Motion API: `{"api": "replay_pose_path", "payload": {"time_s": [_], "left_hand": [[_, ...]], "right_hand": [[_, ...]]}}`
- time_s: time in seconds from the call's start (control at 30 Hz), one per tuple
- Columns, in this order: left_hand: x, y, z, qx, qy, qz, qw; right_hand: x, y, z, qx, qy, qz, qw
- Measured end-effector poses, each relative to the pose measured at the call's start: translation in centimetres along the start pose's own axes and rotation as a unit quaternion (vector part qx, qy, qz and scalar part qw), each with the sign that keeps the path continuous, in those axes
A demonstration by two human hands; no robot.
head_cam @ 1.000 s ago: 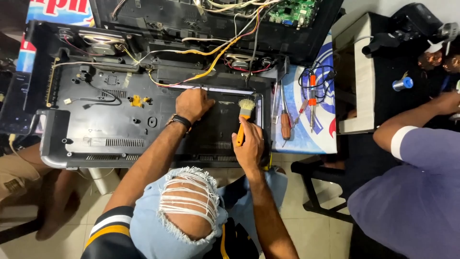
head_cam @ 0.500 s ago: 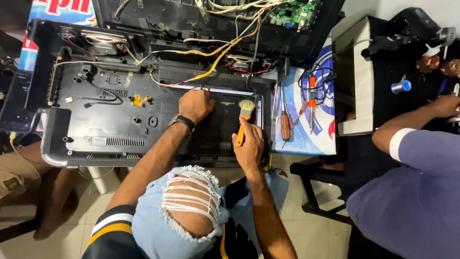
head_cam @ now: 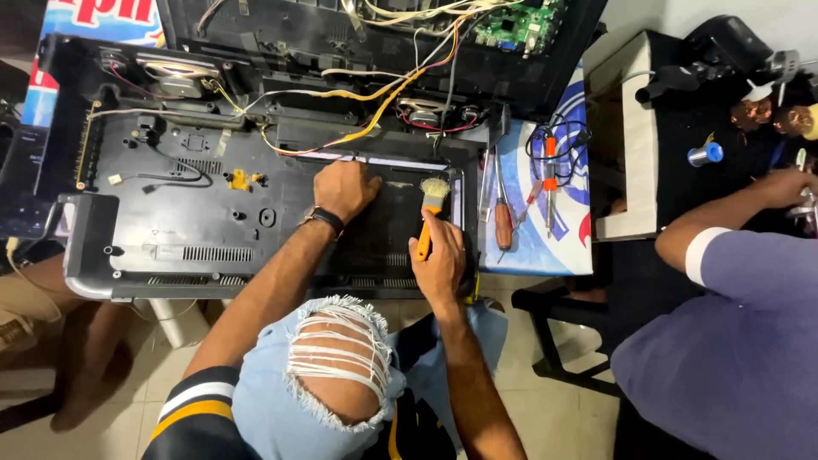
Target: Cleaning the interior casing and components of a disassembled television using a small brush to remove dust.
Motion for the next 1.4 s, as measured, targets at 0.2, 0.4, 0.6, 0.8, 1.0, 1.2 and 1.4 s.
{"api": "replay_pose_path", "payload": {"time_s": [0.2, 0.4, 0.6, 0.8, 1.0, 1.2, 1.4], "left_hand": [[-1.3, -1.3, 1.6, -0.012, 0.011, 0.011, 1.0], [-0.2, -0.2, 0.2, -0.011, -0.013, 0.004, 1.0], [-2.2, -1.5, 2.7, -0.025, -0.033, 0.02, 0.999], [-1.5, -1.5, 2.4, -0.034, -0.029, 0.01, 0.999], [-2.8, -2.4, 3.7, -0.033, -0.034, 0.02, 0.999], [-0.6, -1.0, 0.6, -0.039, -0.027, -0.009, 0.999], [-2.6, -2.5, 3.1, -0.019, -0.015, -0.004, 1.0]], "right_hand": [[0.6, -1.0, 0.2, 0.012, -0.012, 0.01, 1.0], [-0.3, 0.2, 0.0, 0.004, -0.004, -0.004, 1.0], [0.4, -0.7, 0.2, 0.012, 0.0, 0.003, 1.0], [0.1, -0.3, 0.1, 0.015, 0.001, -0.011, 1.0], [0.3, -0.5, 0.0, 0.009, -0.004, -0.002, 1.0], [0.0, -0.2, -0.1, 0.011, -0.006, -0.003, 1.0], [-0.1, 0.0, -0.1, 0.008, -0.005, -0.009, 1.0]]}}
Point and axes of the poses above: each hand's wrist, its own z-axis towards the middle knuckle, its own x-axis out of the back of the hand, y = z × x, the point moved 8 cm from there along z, towards the middle knuckle, and after that the axes turned 9 degrees about -y, right-handed, at the moved point
